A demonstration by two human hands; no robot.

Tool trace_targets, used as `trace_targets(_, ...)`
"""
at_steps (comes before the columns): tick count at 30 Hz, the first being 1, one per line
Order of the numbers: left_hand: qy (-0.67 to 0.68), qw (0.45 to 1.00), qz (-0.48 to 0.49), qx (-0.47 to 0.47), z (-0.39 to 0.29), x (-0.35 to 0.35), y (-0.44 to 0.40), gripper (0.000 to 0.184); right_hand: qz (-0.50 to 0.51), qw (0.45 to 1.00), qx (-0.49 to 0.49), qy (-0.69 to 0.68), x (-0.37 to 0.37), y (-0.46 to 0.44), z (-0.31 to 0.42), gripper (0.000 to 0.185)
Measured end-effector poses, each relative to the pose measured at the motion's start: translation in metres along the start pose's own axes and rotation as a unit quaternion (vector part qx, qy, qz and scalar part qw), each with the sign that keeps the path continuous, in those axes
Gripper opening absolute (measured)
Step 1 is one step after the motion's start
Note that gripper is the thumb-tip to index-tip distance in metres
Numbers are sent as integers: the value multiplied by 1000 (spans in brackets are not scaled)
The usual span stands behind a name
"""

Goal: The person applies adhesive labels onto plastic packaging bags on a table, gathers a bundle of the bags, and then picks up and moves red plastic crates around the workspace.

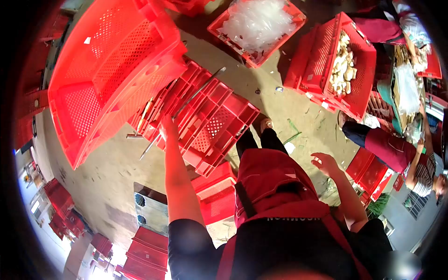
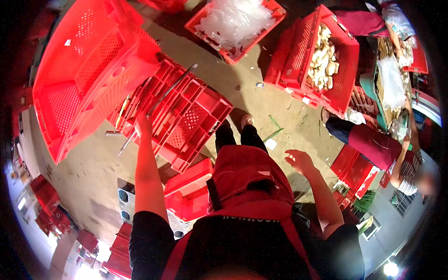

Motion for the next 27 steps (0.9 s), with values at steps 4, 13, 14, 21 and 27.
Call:
trace_targets(4, -19, 1000, -12, -6, -6, 8, 9, 20, 4, 998, 37, -41, 7, 4, -18, 30)
trace_targets(13, -103, 994, -43, 16, 1, 5, 7, 25, 43, 974, 171, -139, 49, -10, -113, 30)
trace_targets(14, -90, 995, -42, 12, 1, 6, 8, 25, 36, 974, 169, -148, 50, -10, -118, 29)
trace_targets(21, -3, 977, -130, -171, -2, -3, 9, 39, -9, 969, 142, -202, 41, -16, -102, 27)
trace_targets(27, 3, 995, -96, -5, -52, 8, 24, 51, -19, 972, 104, -209, 40, -23, -72, 24)
Point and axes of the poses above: each hand's wrist, its own y-axis away from the middle knuckle, its own x-axis out of the palm, z = x × y, the point moved 4 cm from there along -y, towards the middle knuckle, and after that the axes turned 14 degrees about x, right-handed, at the moved point
